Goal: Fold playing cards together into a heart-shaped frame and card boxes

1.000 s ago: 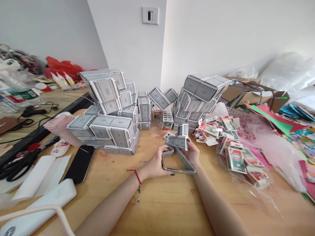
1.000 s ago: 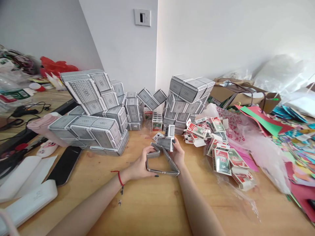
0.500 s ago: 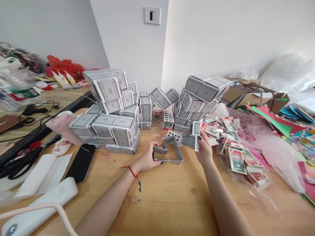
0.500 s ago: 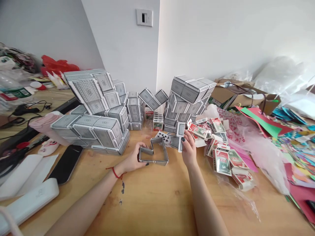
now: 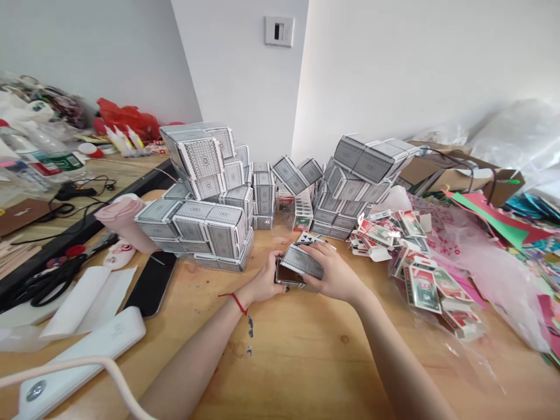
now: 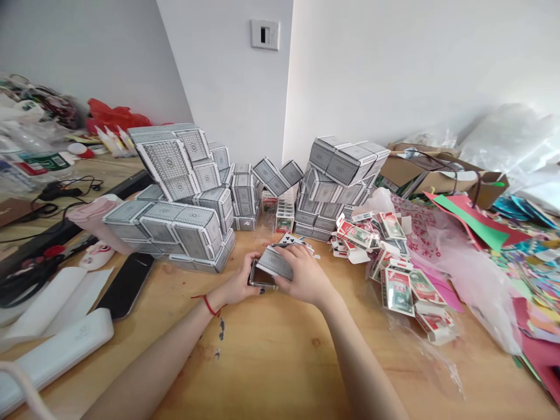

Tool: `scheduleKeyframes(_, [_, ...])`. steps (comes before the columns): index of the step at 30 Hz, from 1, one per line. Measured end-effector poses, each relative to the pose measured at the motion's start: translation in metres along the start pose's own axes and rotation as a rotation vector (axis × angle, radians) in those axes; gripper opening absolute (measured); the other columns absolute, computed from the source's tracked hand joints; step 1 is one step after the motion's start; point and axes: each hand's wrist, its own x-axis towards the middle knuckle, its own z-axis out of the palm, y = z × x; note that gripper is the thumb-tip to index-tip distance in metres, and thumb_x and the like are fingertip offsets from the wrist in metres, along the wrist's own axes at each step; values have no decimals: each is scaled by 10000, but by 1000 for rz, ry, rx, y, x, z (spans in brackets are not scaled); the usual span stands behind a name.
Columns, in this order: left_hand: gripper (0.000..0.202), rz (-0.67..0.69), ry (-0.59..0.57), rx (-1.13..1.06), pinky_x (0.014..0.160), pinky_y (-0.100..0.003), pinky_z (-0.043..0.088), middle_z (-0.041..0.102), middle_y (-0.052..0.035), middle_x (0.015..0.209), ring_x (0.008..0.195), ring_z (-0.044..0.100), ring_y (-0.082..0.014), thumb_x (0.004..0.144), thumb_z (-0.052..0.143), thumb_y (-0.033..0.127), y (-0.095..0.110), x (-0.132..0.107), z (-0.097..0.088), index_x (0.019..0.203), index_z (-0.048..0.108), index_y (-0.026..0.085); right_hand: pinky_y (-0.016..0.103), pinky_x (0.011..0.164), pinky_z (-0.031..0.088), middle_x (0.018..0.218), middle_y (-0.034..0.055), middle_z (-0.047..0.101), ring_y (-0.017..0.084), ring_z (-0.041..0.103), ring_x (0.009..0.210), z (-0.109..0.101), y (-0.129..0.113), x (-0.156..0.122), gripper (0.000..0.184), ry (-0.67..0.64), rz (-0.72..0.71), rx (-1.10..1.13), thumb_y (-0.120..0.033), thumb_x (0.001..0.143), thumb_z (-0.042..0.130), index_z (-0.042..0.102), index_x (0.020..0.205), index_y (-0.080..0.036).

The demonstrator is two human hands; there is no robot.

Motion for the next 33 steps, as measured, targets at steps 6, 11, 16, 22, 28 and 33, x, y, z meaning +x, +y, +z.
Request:
scheduleKeyframes(6, [692, 5, -23, 40, 828, -365, 417, 524, -69, 1048, 943, 513, -223, 568, 652, 114, -8, 3, -1, 1177, 328, 165, 520, 939, 322, 1078, 110, 625, 313, 523, 1022, 9, 3, 10, 506, 49, 13, -44, -321, 640, 715, 603, 1127, -242])
scheduleKeyframes(11, [764, 150, 44, -25, 969, -411, 335, 453, -109, 1215, 1119, 435, -268, 566, 658, 154, -13, 5, 0, 1254, 325, 171, 429, 849, 431, 1057, 73, 653, 271, 579, 972, -10, -2, 16, 416, 16, 77, 161, -341, 692, 669, 626, 1096, -257])
scheduleKeyframes(16, [521, 340, 105, -225, 1036, -428, 253, 402, -115, 1256, 1218, 345, -324, 622, 623, 350, -13, 5, -5, 1103, 540, 165, 402, 872, 445, 1106, 68, 634, 248, 576, 1019, -20, -8, 20, 421, -139, 89, 64, -359, 711, 652, 609, 1114, -245])
scheduleKeyframes(22, [322, 271, 272, -299, 1031, -395, 264, 494, -116, 1187, 1189, 406, -282, 744, 571, 403, -1, 5, -5, 938, 661, 163, 404, 887, 449, 1083, 86, 631, 236, 573, 1013, -13, -9, 21, 403, -111, -29, 8, -310, 728, 647, 599, 1119, -224])
scheduleKeyframes(28, [224, 245, 484, -293, 880, -330, 401, 602, -85, 921, 970, 537, -221, 642, 710, 346, 20, 12, -8, 722, 652, 145, 458, 961, 392, 1125, 95, 592, 249, 507, 1103, -13, -26, 22, 403, 30, -171, -98, -270, 762, 620, 557, 1159, -238])
scheduleKeyframes(33, [231, 123, 440, -409, 663, -247, 425, 585, -1, 667, 653, 520, -122, 661, 686, 353, 43, 10, -18, 669, 603, 138, 572, 1052, 216, 1369, 128, 387, 318, 280, 1298, -3, -33, 21, 707, 411, -84, -185, -331, 739, 647, 312, 1352, -223])
